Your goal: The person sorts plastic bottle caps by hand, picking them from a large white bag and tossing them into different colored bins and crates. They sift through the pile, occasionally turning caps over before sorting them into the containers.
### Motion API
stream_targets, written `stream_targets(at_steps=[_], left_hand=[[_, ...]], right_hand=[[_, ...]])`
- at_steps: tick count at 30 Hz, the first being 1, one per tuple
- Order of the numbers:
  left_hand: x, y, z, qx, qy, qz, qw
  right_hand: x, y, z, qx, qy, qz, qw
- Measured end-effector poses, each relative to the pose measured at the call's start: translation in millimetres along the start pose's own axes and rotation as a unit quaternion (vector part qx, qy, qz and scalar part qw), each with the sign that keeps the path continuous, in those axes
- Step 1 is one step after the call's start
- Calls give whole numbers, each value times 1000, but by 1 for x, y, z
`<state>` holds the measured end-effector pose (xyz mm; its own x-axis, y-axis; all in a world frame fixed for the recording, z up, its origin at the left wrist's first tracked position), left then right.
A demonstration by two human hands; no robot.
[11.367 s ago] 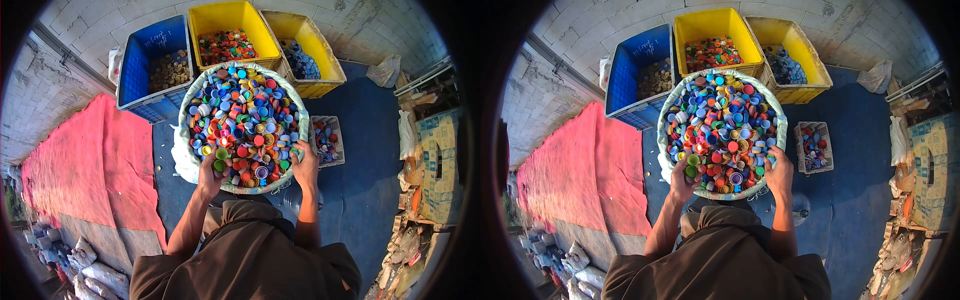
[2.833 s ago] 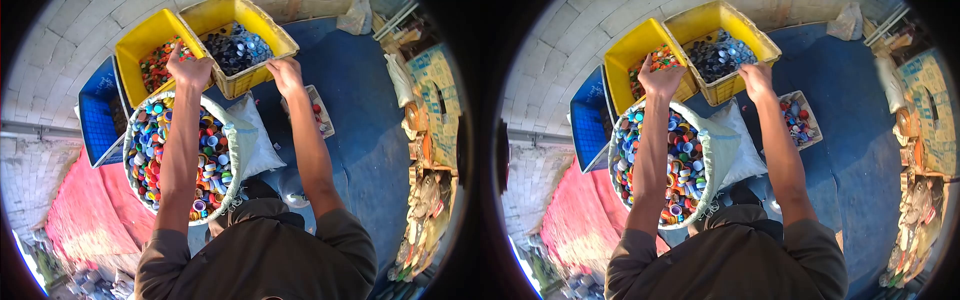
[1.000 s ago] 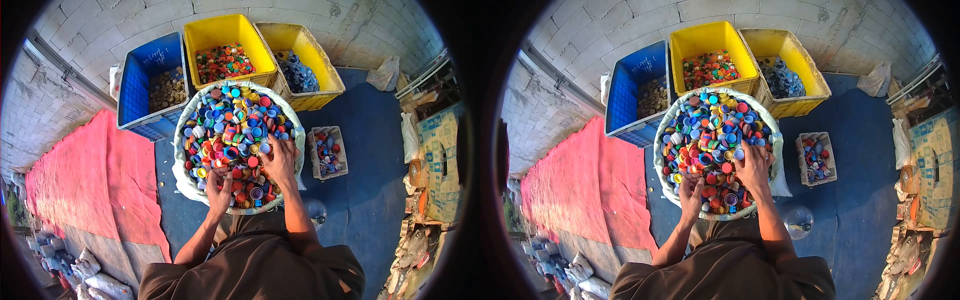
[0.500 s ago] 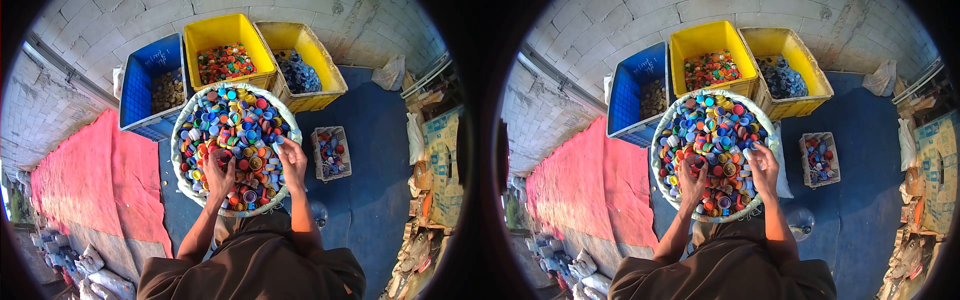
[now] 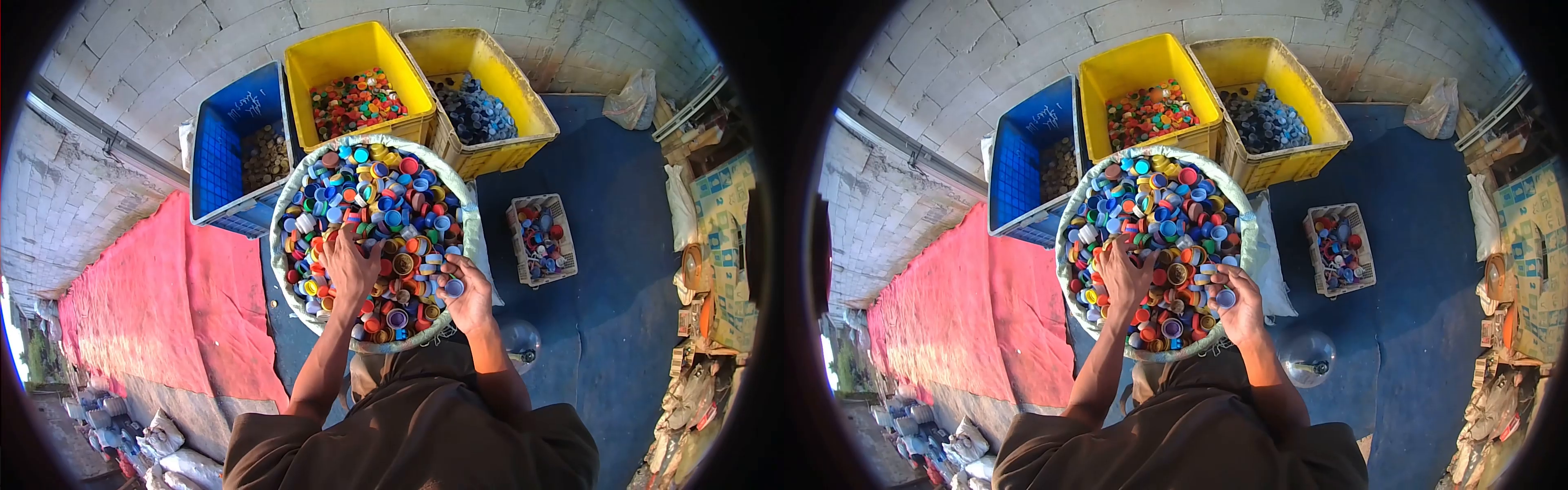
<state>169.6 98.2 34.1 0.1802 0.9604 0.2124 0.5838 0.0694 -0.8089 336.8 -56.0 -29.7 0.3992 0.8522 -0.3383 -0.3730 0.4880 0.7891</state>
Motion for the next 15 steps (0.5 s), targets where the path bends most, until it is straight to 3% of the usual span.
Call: stream_targets(at_steps=[8,9,10,12,14,15], left_hand=[[-1,-1,2,6,23,-1,1000],[-2,2,12,-122,-33,30,991],[-4,5,20,-249,-88,59,963],[-13,14,32,-473,-190,106,854],[-27,20,38,-655,-274,136,691],[-30,12,32,-692,-277,142,651]], right_hand=[[4,5,11,-130,-47,21,990],[6,5,12,-155,-53,25,986],[10,10,21,-282,-105,39,953],[19,26,36,-516,-203,65,830],[24,51,45,-638,-221,88,733],[29,61,45,-673,-257,111,684]])
Point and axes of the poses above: each hand's wrist, its own x-axis towards the middle knuckle, its own y-axis out of the palm, z = x × y, the point moved 10 cm from there along x, towards the middle knuckle, and after that the axes turned 5 degrees about -y, right-handed, at the moved point
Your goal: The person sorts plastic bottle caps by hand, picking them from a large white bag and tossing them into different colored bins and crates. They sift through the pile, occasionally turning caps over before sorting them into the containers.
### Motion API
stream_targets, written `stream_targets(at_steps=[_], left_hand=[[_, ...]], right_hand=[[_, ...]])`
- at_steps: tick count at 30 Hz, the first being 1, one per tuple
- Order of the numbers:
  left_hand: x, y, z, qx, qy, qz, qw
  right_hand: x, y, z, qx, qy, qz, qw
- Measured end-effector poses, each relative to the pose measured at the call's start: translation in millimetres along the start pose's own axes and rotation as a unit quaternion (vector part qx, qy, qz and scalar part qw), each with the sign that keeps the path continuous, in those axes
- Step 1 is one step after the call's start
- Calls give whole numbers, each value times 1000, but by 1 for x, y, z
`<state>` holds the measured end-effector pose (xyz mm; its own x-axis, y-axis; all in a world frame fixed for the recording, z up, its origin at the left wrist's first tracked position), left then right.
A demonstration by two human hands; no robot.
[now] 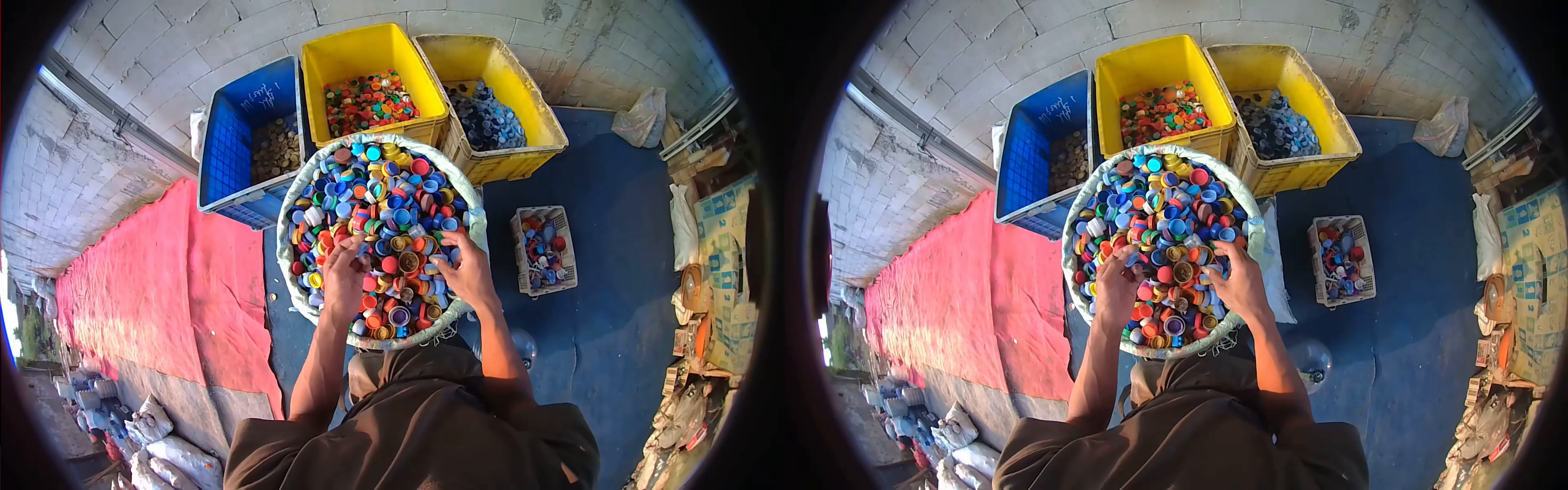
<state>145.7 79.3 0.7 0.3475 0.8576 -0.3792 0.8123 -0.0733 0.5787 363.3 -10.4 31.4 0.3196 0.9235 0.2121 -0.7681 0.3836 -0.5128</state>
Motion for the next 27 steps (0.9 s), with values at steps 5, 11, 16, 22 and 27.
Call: stream_targets(at_steps=[5,11,16,22,27], left_hand=[[-22,-7,19,-173,-100,10,980],[-35,-20,41,-165,-153,-16,974],[-40,0,33,-43,-129,14,991],[-32,28,33,194,-12,8,981],[-41,41,32,196,-44,35,979]], right_hand=[[15,18,-1,-71,6,79,994],[17,30,-2,-110,-26,82,990],[15,20,21,-21,11,74,997],[-2,23,73,24,-65,88,994],[-12,31,78,50,-54,108,991]])
Point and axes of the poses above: each hand's wrist, its own x-axis towards the middle knuckle, its own y-axis out of the palm, z = x × y, the point moved 10 cm from there along x, towards the middle knuckle, and after that the axes turned 5 degrees about -y, right-handed, at the moved point
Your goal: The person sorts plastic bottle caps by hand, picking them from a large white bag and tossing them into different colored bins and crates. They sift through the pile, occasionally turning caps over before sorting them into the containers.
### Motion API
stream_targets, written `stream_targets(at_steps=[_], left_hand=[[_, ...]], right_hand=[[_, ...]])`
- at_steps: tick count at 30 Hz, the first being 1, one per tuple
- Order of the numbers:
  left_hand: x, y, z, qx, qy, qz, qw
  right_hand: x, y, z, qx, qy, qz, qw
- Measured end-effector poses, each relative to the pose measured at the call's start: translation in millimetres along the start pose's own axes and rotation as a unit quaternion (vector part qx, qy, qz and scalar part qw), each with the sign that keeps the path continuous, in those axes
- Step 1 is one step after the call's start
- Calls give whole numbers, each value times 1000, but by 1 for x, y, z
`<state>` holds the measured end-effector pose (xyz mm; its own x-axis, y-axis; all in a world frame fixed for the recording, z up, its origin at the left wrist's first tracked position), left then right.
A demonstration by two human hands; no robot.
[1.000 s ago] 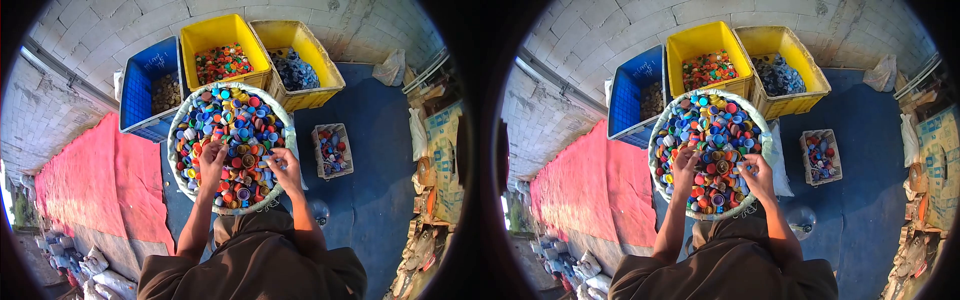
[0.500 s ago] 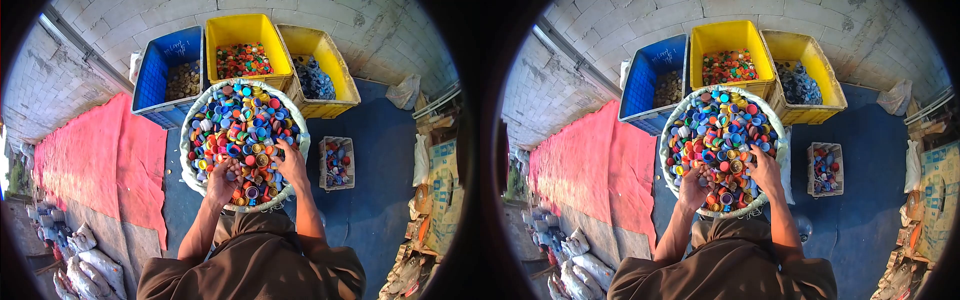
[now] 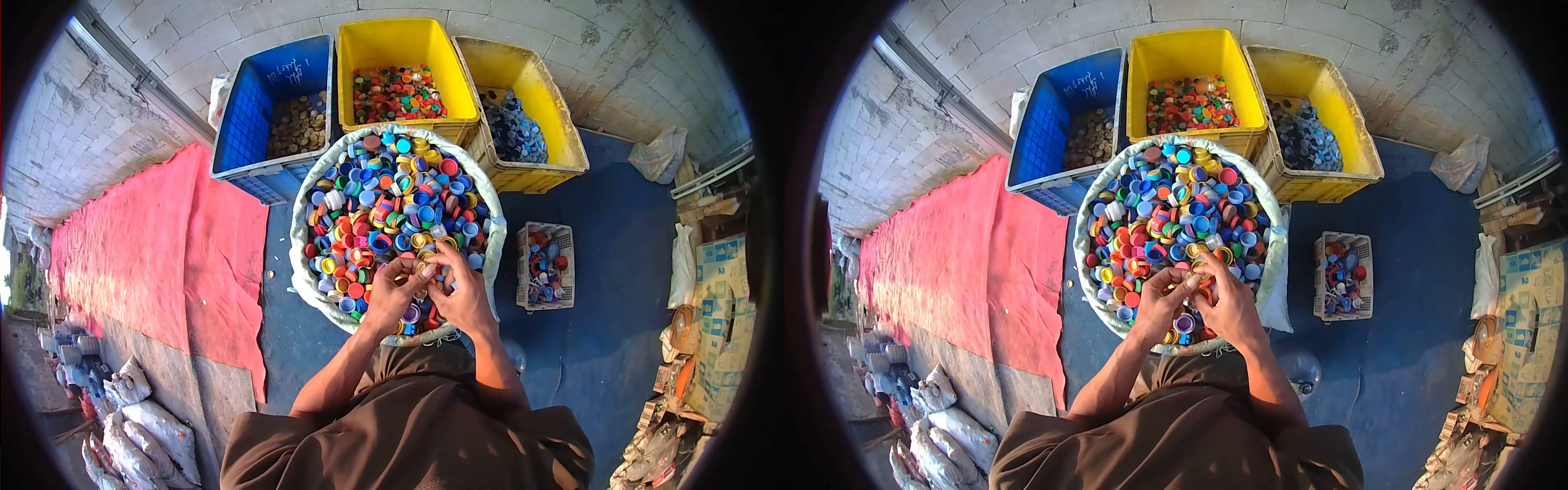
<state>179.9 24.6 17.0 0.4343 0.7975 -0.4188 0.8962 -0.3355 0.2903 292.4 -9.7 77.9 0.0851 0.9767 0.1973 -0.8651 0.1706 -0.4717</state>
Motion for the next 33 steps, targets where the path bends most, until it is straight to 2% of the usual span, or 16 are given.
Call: stream_targets(at_steps=[2,5,9,15,17,20,22,24,26,27,29,30,32,33], left_hand=[[-1,-4,8,-24,-30,10,999],[-1,-7,18,-81,-50,13,995],[-2,-9,27,-151,-77,13,985],[0,-6,25,-78,-17,18,997],[0,-8,28,-34,-5,-27,999],[3,-11,39,-39,10,-15,999],[2,-8,41,-91,-9,11,996],[-2,-5,36,-136,-20,-2,990],[-1,-6,33,-122,-16,-13,992],[0,-8,33,-87,-8,-19,996],[-2,-12,29,-39,-7,-4,999],[-2,-13,29,-73,-21,-6,997],[0,-14,31,-140,-49,-7,989],[1,-16,33,-197,-71,-34,977]], right_hand=[[-1,2,-3,21,16,9,1000],[-4,6,-4,61,-29,-8,998],[-8,17,-22,157,-20,-28,987],[-11,22,-29,240,-24,-63,968],[-12,26,-31,264,-39,-79,960],[-14,31,-34,269,-55,-92,957],[-17,37,-38,281,-46,-99,954],[-17,36,-32,275,-54,-94,955],[-12,30,-16,252,-80,-76,961],[-14,32,-21,259,-63,-60,962],[-14,33,-31,293,-45,-88,951],[-14,32,-32,310,-36,-103,945],[-18,32,-41,378,39,-113,918],[-20,29,-42,405,65,-126,903]])
Point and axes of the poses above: each hand's wrist, its own x-axis towards the middle knuckle, its own y-axis out of the palm, z = x × y, the point moved 10 cm from there along x, towards the middle knuckle, and after that the axes turned 5 degrees about -y, right-handed, at the moved point
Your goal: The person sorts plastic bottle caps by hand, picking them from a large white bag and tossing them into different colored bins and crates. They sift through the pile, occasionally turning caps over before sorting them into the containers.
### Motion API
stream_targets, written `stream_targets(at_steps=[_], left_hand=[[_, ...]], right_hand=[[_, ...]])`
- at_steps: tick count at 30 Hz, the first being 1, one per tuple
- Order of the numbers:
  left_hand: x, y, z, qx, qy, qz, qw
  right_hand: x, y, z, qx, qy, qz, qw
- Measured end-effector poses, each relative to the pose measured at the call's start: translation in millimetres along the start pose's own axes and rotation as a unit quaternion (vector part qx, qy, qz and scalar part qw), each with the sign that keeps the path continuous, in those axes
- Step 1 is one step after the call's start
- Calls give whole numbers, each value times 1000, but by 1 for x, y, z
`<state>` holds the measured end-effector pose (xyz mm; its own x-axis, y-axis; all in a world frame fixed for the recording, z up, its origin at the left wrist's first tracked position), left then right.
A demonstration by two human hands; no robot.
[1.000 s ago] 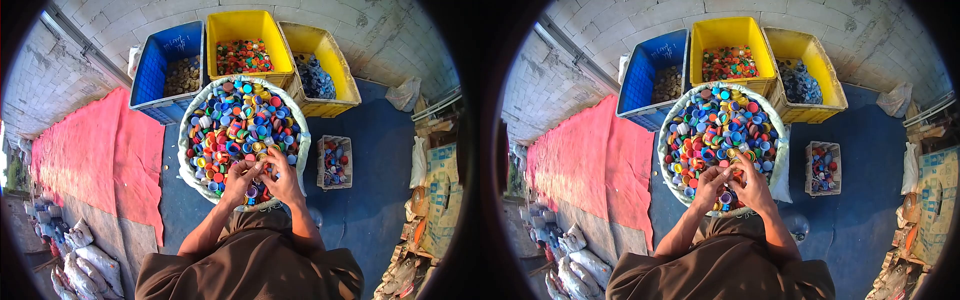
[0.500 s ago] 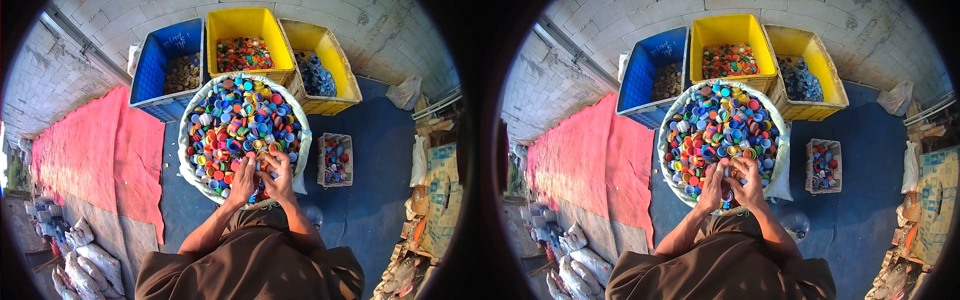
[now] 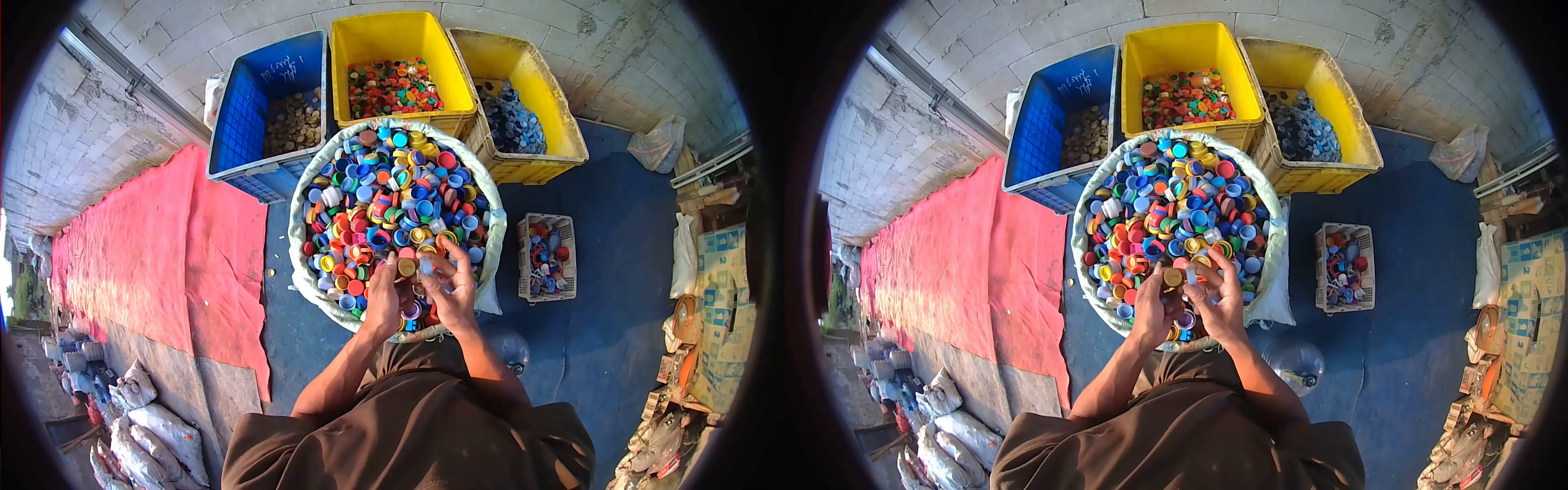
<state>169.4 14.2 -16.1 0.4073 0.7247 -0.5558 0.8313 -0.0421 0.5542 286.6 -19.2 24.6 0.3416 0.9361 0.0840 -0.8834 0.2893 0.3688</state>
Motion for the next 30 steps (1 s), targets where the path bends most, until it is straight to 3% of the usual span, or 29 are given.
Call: stream_targets(at_steps=[3,4,5,7,10,13,14,15,17,20,30], left_hand=[[-2,-24,-13,31,28,-78,996],[-4,-29,-23,74,79,-105,989],[-10,-39,-34,178,155,-167,957],[-22,-29,-62,346,330,-204,855],[-12,-6,-53,425,276,-124,853],[-12,50,-45,535,351,-25,768],[-5,53,-34,555,386,-34,735],[-6,68,-34,605,338,-55,719],[1,84,-25,610,371,-43,699],[13,97,-10,673,323,-60,663],[27,101,6,700,295,-114,641]], right_hand=[[-1,-24,-2,71,7,-72,995],[-1,-33,0,113,20,-104,988],[-2,-44,1,154,32,-136,978],[-4,-64,4,202,41,-155,966],[-10,-92,-2,276,80,-207,935],[-18,-106,-1,303,98,-253,914],[-18,-109,-3,314,95,-241,913],[-20,-111,-2,319,90,-234,914],[-20,-112,1,331,79,-217,915],[-23,-116,1,338,72,-215,913],[-22,-127,1,334,90,-212,914]])
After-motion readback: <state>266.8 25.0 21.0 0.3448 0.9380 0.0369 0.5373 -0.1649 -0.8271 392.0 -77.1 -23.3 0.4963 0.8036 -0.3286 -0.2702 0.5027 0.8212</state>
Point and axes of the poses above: each hand's wrist, its own x-axis towards the middle knuckle, its own y-axis out of the palm, z = x × y, the point moved 10 cm from there along x, towards the middle knuckle, and after that the axes turned 5 degrees about -y, right-handed, at the moved point
